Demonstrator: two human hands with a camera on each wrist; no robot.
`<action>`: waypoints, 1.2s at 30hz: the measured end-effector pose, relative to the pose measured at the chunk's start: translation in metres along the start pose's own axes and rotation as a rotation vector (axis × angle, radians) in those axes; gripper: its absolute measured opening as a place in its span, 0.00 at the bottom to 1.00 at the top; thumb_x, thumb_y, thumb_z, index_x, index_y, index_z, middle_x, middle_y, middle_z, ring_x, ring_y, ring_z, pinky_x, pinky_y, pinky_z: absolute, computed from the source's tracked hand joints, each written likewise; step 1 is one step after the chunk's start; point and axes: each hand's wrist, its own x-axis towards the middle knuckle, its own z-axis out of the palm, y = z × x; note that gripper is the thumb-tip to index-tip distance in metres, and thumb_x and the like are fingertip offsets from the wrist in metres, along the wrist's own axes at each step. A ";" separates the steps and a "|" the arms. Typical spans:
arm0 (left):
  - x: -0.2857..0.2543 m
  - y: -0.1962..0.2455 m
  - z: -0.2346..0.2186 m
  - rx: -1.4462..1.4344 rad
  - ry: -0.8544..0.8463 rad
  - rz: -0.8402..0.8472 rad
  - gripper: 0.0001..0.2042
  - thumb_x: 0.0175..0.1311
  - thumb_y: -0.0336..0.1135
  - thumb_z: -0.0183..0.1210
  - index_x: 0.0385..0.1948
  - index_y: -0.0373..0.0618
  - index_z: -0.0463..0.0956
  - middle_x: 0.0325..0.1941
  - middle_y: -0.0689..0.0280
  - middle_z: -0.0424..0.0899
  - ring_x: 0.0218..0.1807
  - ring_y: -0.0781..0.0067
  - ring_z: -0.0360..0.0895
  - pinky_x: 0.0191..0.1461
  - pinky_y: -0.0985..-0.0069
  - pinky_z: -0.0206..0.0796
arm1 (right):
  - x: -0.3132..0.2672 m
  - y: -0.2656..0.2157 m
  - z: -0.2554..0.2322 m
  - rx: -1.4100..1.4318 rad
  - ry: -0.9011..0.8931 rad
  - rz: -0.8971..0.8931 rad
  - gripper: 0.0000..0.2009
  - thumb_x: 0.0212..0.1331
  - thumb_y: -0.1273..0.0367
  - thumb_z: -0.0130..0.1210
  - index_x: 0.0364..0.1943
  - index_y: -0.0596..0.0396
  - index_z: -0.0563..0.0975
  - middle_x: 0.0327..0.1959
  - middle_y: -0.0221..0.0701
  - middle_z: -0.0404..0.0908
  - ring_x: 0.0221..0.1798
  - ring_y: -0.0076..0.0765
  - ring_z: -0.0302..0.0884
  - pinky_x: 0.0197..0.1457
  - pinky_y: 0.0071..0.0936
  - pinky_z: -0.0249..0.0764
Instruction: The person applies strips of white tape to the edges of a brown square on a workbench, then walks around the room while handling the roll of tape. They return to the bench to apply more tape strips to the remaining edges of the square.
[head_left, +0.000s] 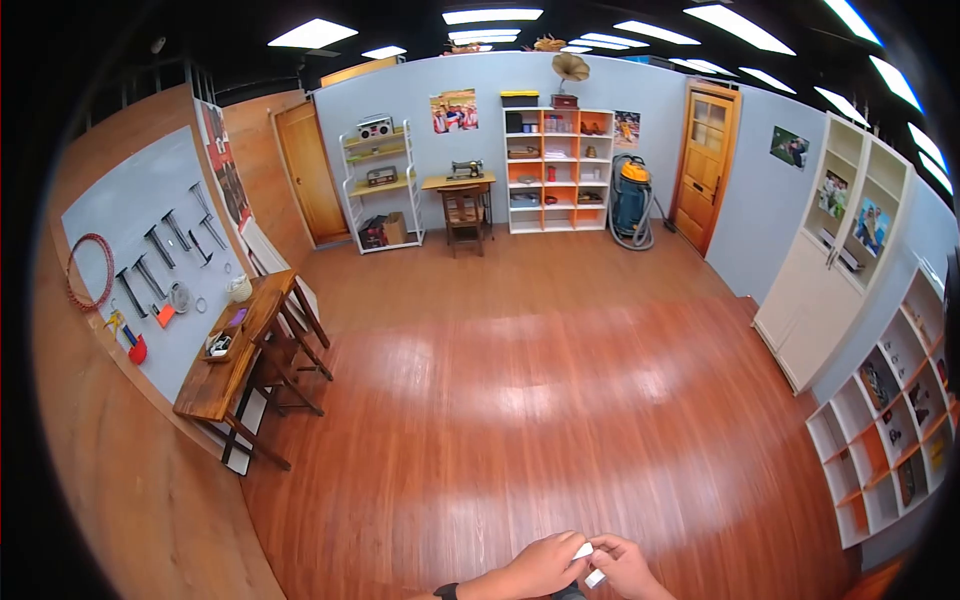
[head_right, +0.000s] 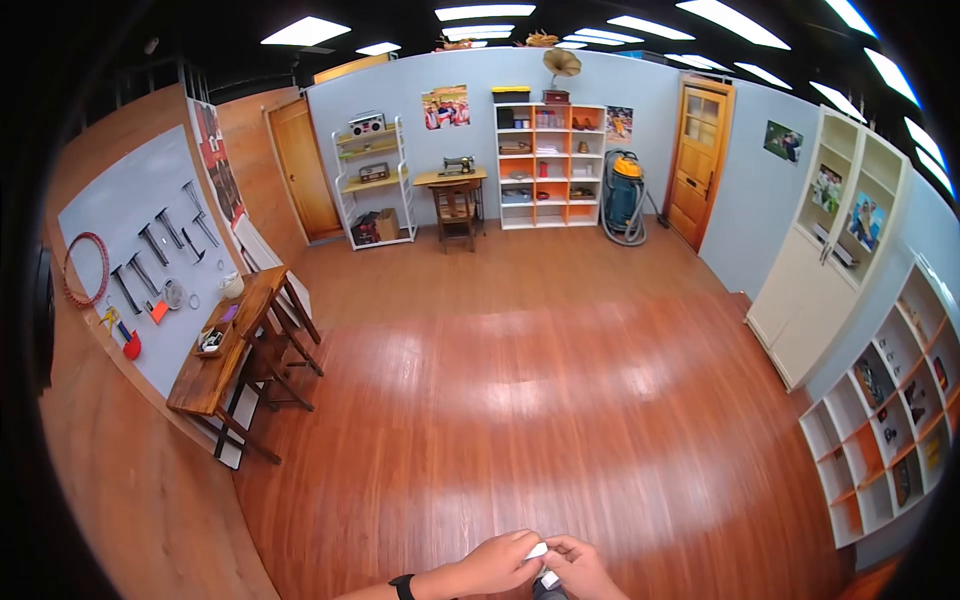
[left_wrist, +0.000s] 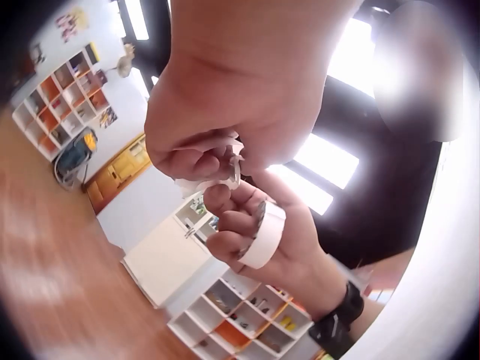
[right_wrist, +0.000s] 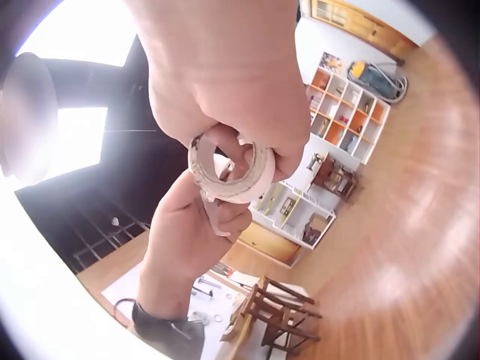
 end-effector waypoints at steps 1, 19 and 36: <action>0.011 -0.001 0.003 0.012 0.010 -0.008 0.11 0.59 0.34 0.60 0.38 0.36 0.77 0.34 0.49 0.79 0.33 0.49 0.76 0.40 0.60 0.69 | 0.016 0.003 -0.007 0.001 -0.017 -0.005 0.11 0.65 0.71 0.55 0.48 0.62 0.79 0.37 0.28 0.82 0.39 0.24 0.77 0.42 0.23 0.74; 0.176 -0.050 -0.037 -0.317 0.433 -0.228 0.08 0.66 0.31 0.58 0.40 0.36 0.78 0.34 0.63 0.81 0.35 0.71 0.77 0.40 0.72 0.69 | 0.229 -0.081 -0.086 0.506 -0.322 -0.041 0.04 0.66 0.71 0.55 0.38 0.54 0.73 0.34 0.32 0.81 0.35 0.27 0.80 0.41 0.28 0.79; 0.305 -0.230 -0.219 -0.617 0.532 -0.211 0.07 0.67 0.30 0.59 0.41 0.38 0.78 0.36 0.69 0.83 0.37 0.83 0.76 0.41 0.81 0.68 | 0.507 -0.185 -0.014 0.496 -0.559 0.039 0.06 0.66 0.67 0.56 0.41 0.52 0.73 0.42 0.33 0.80 0.43 0.33 0.81 0.46 0.35 0.82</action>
